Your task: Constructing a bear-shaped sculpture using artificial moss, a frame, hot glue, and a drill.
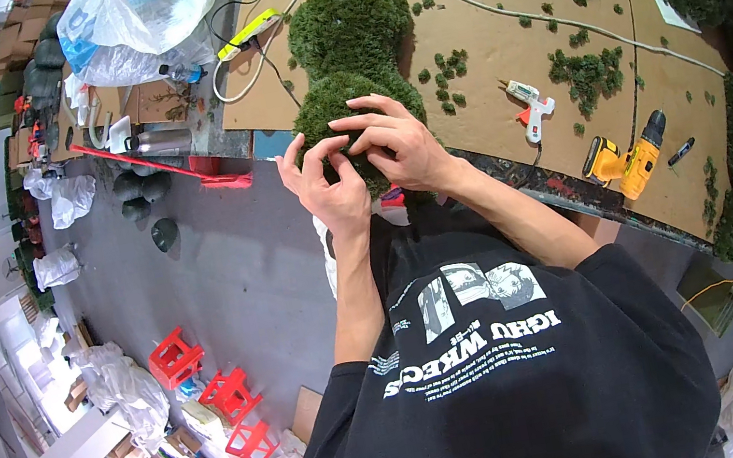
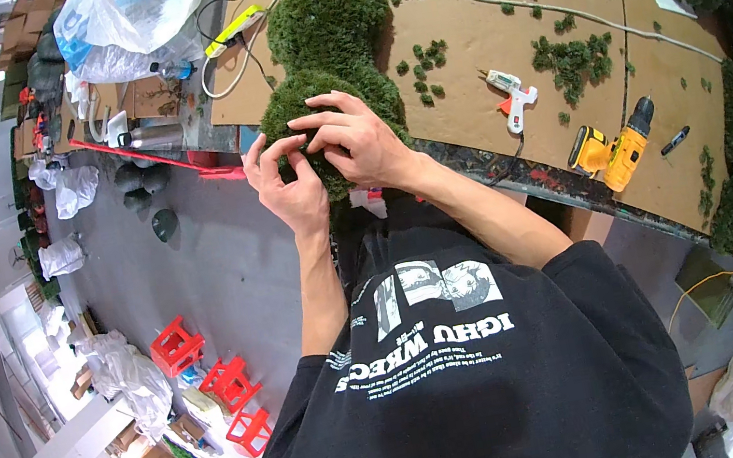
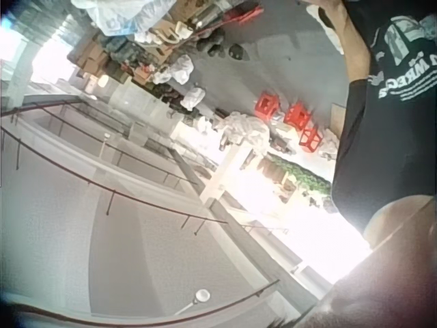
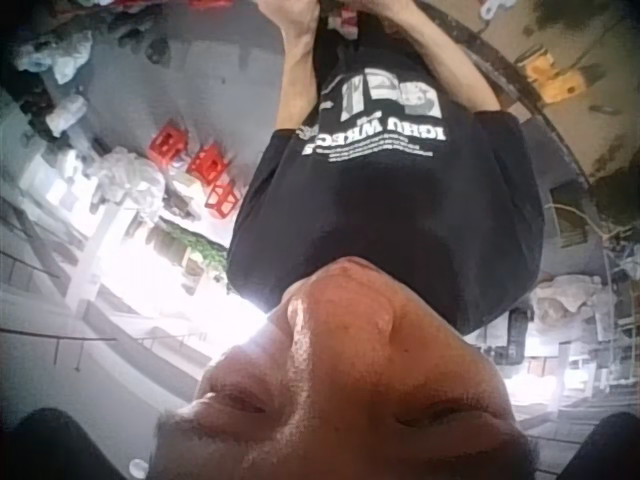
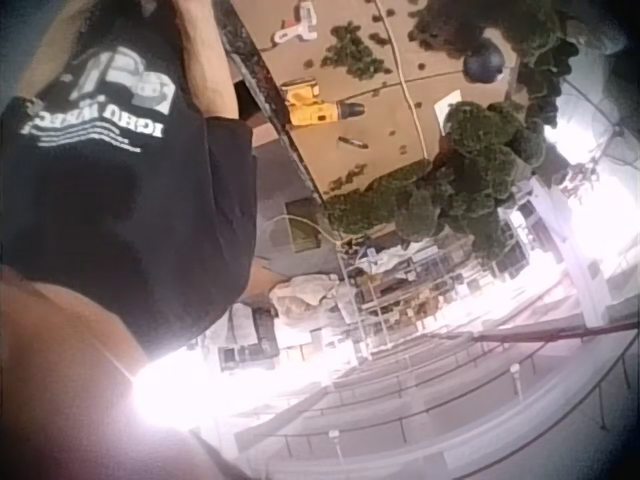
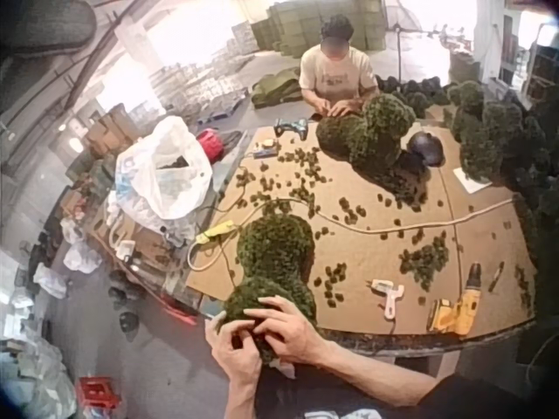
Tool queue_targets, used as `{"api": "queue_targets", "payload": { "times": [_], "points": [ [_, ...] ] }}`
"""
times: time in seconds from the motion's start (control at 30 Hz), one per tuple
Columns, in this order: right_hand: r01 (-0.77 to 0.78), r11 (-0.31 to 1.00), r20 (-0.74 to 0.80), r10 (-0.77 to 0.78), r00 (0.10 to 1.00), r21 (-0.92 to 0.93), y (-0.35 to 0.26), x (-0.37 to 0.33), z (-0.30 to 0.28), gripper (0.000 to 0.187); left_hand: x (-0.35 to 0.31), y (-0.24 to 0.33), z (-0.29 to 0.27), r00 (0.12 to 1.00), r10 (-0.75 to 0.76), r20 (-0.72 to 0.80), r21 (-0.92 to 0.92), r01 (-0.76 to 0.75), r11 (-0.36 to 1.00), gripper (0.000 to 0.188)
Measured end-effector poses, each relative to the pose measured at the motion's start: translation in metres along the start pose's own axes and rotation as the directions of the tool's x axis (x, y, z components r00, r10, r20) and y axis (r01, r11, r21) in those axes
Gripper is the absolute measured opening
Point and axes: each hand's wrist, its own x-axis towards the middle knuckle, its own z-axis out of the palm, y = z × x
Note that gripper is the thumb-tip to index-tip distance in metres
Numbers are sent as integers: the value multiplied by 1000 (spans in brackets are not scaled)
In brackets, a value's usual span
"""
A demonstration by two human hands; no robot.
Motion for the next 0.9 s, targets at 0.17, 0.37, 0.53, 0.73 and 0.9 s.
{"api": "queue_targets", "payload": {
  "times": [0.17, 0.37, 0.53, 0.73, 0.9],
  "points": [
    [-1, 1000, 7, 1, 1000, 8, 1, -1, -1, 19, 0, 2, 1, 999, -31, 6, 52, 31, 998, 20],
    [-5, 1000, 13, 5, 1000, -10, 1, -3, 0, 37, -1, 3, 2, 999, -49, -2, 39, 49, 998, 20],
    [26, 992, 75, -17, 997, -121, -2, -3, -7, 39, -5, -3, -2, 1000, 12, 17, 73, -14, 997, 26],
    [-1, 988, 58, 10, 998, -152, 5, -8, -13, 30, -6, 1, -7, 994, 35, 99, 102, -45, 994, 28],
    [-45, 990, 27, 49, 998, -135, 8, -8, -16, 28, -7, 1, -17, 984, 80, 161, 148, -104, 983, 28]
  ]
}}
